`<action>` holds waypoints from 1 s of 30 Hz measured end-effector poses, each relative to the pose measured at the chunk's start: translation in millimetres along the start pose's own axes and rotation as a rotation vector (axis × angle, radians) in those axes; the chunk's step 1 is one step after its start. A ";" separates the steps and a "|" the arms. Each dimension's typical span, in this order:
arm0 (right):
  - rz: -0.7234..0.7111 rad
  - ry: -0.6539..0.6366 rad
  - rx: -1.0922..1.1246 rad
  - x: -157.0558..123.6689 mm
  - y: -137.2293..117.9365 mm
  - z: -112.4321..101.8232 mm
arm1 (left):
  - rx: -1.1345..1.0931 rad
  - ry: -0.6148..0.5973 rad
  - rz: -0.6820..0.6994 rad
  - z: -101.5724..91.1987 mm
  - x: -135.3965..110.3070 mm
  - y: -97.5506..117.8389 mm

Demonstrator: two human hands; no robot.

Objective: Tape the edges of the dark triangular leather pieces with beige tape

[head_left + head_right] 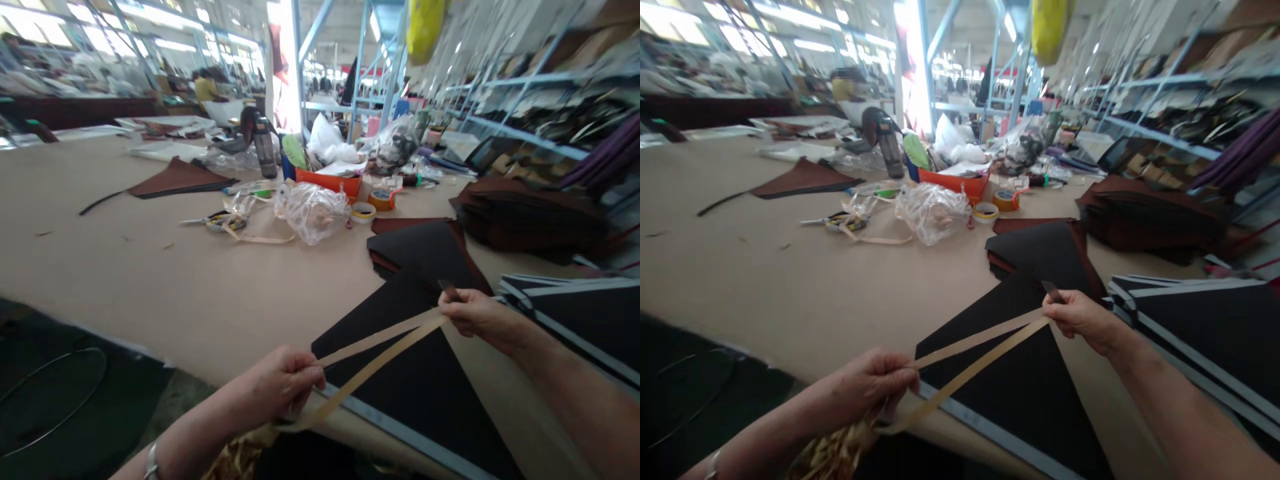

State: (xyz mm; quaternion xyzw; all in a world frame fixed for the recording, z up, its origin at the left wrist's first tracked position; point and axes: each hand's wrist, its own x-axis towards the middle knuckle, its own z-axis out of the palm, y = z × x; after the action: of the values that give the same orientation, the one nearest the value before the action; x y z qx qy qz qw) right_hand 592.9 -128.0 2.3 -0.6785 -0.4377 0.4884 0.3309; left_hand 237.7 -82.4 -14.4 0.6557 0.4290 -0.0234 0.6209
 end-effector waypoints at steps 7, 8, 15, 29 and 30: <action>0.010 0.125 -0.237 53.9 -8.6 -8.2 | 0.134 0.104 -0.039 -0.8 38.9 -0.8; 0.006 0.144 -0.282 62.2 -11.2 -8.7 | 0.169 0.110 -0.038 -2.8 41.4 2.2; 0.029 0.178 -0.681 108.3 -26.2 -6.4 | 0.234 0.140 -0.034 -16.2 57.2 -1.8; -0.143 0.078 -0.635 57.4 -60.0 30.2 | 0.128 0.168 -0.045 -47.3 5.4 -12.0; -0.170 0.026 -0.564 46.7 -67.5 40.7 | 0.108 0.220 -0.074 -54.8 -9.4 -19.3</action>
State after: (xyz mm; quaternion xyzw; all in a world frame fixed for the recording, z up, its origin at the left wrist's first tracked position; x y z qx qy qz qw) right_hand 542.5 -57.4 31.7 -0.7109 -0.6070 0.3093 0.1745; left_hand 192.9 -44.4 -11.9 0.6708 0.5162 0.0027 0.5325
